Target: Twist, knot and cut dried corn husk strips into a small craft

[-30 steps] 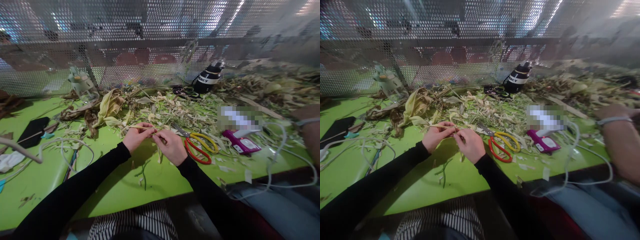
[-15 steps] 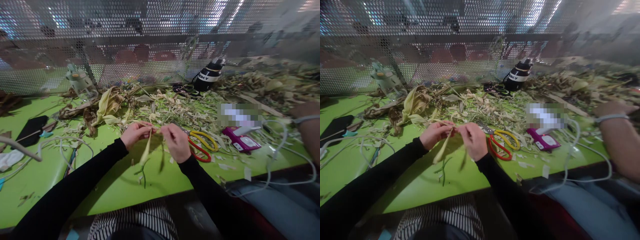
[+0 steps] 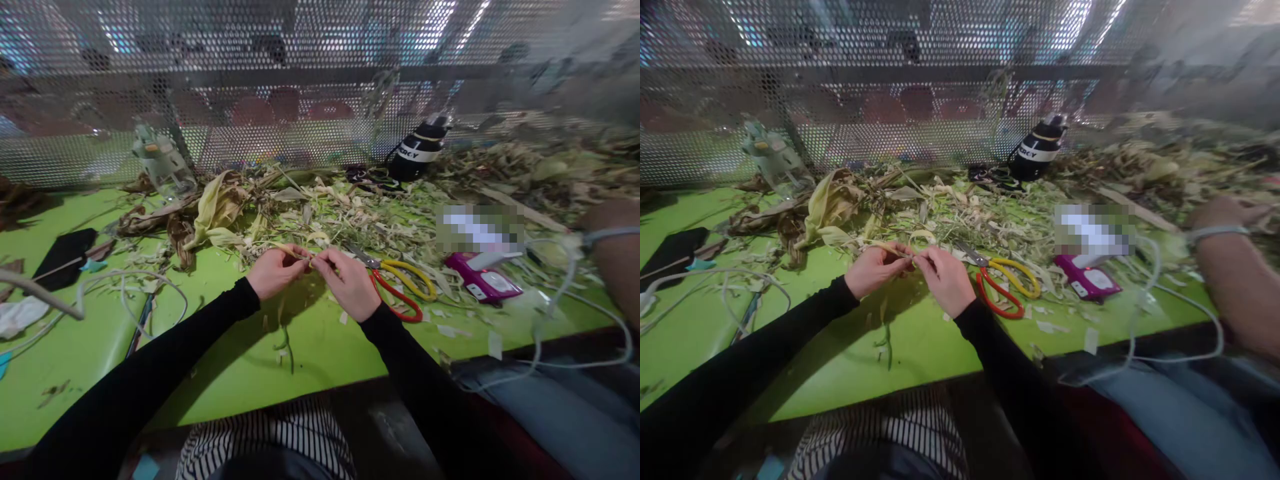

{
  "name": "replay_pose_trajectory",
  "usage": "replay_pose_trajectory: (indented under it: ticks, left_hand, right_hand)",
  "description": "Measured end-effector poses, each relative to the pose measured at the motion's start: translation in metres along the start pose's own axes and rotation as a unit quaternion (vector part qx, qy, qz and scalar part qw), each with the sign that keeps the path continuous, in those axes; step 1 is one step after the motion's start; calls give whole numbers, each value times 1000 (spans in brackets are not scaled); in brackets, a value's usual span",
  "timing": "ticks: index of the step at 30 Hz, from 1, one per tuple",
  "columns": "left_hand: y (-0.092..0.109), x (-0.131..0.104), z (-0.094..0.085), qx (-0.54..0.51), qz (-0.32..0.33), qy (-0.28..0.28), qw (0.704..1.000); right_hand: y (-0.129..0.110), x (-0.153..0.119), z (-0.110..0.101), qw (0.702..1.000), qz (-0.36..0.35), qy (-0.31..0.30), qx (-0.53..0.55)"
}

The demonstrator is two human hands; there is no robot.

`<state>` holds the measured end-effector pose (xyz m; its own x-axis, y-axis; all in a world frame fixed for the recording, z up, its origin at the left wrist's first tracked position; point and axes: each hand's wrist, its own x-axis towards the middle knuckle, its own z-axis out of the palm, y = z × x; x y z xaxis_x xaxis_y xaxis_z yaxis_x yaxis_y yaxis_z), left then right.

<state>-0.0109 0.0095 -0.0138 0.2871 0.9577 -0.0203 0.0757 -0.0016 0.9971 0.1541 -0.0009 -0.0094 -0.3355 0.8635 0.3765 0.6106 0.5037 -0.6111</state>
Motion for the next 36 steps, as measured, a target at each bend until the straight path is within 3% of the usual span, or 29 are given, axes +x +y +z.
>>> replay_pose_trajectory:
  ticks: [3, 7, 11, 21, 26, 33, 36]
  left_hand:
    - [-1, 1, -3, 10, 14, -7, 1000]
    - [-1, 1, 1, -23, -33, -36, 999]
    - [1, -3, 8, -48, -36, -78, 995]
    - [4, -12, 14, -103, -73, -80, 989]
    - [6, -10, 13, -160, -105, -71, 979]
    - [-4, -7, 11, -218, -104, -85, 967]
    - [-4, -9, 12, -199, -114, -93, 969]
  right_hand:
    - [0, 1, 0, 1000, 16, -9, 15]
    - [5, 4, 3, 994, 62, 25, 82]
    - [10, 5, 4, 990, 34, 45, 131]
    - [8, 4, 4, 984, 70, 80, 144]
    - [12, 5, 8, 956, 126, 95, 247]
    - [5, 6, -4, 953, 137, 83, 256]
    - [3, 6, -6, 958, 128, 12, 256]
